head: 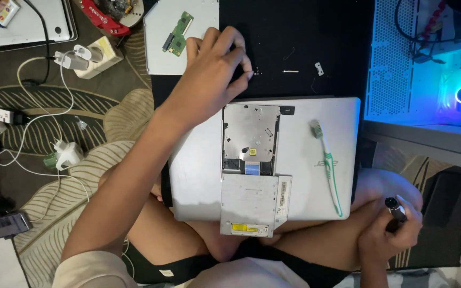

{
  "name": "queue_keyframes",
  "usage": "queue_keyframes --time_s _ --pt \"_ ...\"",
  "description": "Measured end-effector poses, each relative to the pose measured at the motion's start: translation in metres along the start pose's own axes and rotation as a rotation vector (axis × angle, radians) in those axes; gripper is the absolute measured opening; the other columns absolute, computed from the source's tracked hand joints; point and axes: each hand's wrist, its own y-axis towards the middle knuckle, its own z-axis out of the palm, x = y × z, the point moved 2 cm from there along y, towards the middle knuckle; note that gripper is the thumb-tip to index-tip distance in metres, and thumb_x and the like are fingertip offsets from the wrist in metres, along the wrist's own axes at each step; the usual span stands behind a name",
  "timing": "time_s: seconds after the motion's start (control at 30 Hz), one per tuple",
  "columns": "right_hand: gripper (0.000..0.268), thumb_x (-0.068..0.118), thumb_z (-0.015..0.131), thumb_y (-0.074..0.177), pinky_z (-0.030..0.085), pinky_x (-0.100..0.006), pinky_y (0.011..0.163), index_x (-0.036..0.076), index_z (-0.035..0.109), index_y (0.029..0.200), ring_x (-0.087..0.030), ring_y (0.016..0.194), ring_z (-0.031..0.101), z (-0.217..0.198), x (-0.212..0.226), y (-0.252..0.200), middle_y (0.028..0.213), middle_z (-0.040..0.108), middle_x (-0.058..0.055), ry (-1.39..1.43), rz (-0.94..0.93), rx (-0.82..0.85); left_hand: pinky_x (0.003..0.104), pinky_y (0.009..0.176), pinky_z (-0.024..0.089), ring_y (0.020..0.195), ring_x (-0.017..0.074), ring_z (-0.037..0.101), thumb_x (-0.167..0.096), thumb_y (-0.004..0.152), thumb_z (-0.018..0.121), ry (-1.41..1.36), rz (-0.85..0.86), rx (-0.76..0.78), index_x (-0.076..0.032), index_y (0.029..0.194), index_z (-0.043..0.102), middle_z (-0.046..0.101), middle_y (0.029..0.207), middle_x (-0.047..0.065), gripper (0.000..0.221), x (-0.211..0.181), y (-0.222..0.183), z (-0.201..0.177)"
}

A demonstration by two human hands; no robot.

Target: The person is disassembling a laptop component, removing screws with a screwdriver, and then cleaning the part with a toothbrush.

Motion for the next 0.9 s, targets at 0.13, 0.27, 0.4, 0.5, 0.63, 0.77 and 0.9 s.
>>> queue_keyframes --time_s 0.13,0.27,0.4,0.5,0.63,0.77,0.9 --pt "0.025 -0.022 0.061 0.104 0.047 -0.047 0.094 -0.015 0.056 0.128 -0.04 0.101 0.059 0.001 -0.008 -0.004 0.116 0.059 -0.029 -0.024 0.005 0.0 0.041 0.095 0.029 0.105 0.0262 0.042 -0.01 0.091 0.078 0.04 -0.028 0.025 -0.006 0.094 0.074 0.049 0.115 0.01 0.007 0.001 -0.001 0.004" --pt "0.022 -0.019 0.06 0.104 0.047 -0.049 0.091 -0.015 0.054 0.125 -0.041 0.097 0.057 0.001 -0.005 -0.002 0.115 0.06 -0.03 -0.007 0.004 0.011 0.042 0.096 0.028 0.106 0.0258 0.042 -0.008 0.087 0.079 0.027 -0.017 -0.013 -0.006 0.094 0.072 0.048 0.114 0.008 0.01 -0.001 0.0 0.005" --pt "0.023 -0.02 0.061 0.104 0.047 -0.048 0.087 -0.016 0.058 0.127 -0.042 0.095 0.058 0.002 -0.011 -0.006 0.115 0.061 -0.031 -0.033 0.002 -0.009 0.042 0.094 0.028 0.104 0.0261 0.042 -0.013 0.09 0.079 0.062 -0.023 -0.047 -0.007 0.088 0.073 0.049 0.112 0.008 0.009 -0.003 0.002 0.009" --pt "0.024 -0.02 0.059 0.103 0.048 -0.049 0.092 -0.017 0.059 0.127 -0.044 0.1 0.059 0.001 -0.004 -0.002 0.118 0.063 -0.033 -0.015 -0.01 -0.019 0.042 0.094 0.028 0.105 0.0266 0.043 -0.01 0.088 0.078 0.059 -0.007 -0.068 -0.008 0.086 0.074 0.05 0.113 0.007 0.006 -0.003 0.003 0.009" --pt "0.027 -0.022 0.057 0.101 0.048 -0.048 0.094 -0.017 0.057 0.127 -0.043 0.104 0.059 0.001 -0.005 -0.002 0.12 0.062 -0.032 0.019 0.005 -0.012 0.042 0.092 0.028 0.104 0.0263 0.043 -0.011 0.089 0.076 0.089 0.0 -0.06 -0.007 0.088 0.076 0.05 0.113 0.007 0.005 -0.005 0.003 0.011" --pt "0.025 -0.022 0.055 0.105 0.047 -0.046 0.092 -0.017 0.059 0.128 -0.04 0.1 0.059 0.001 0.0 0.001 0.119 0.062 -0.031 0.011 0.015 -0.012 0.042 0.091 0.027 0.103 0.0261 0.043 -0.011 0.088 0.076 0.088 0.0 -0.065 -0.008 0.087 0.075 0.05 0.114 0.007 0.003 -0.006 0.003 0.012" --pt "0.024 -0.022 0.052 0.104 0.047 -0.045 0.095 -0.016 0.056 0.127 -0.039 0.103 0.058 0.002 0.004 0.004 0.121 0.061 -0.031 0.089 0.021 -0.019 0.041 0.092 0.028 0.103 0.0258 0.042 -0.01 0.09 0.075 0.083 0.018 -0.068 -0.008 0.087 0.072 0.049 0.119 0.007 0.005 -0.005 0.002 0.013"
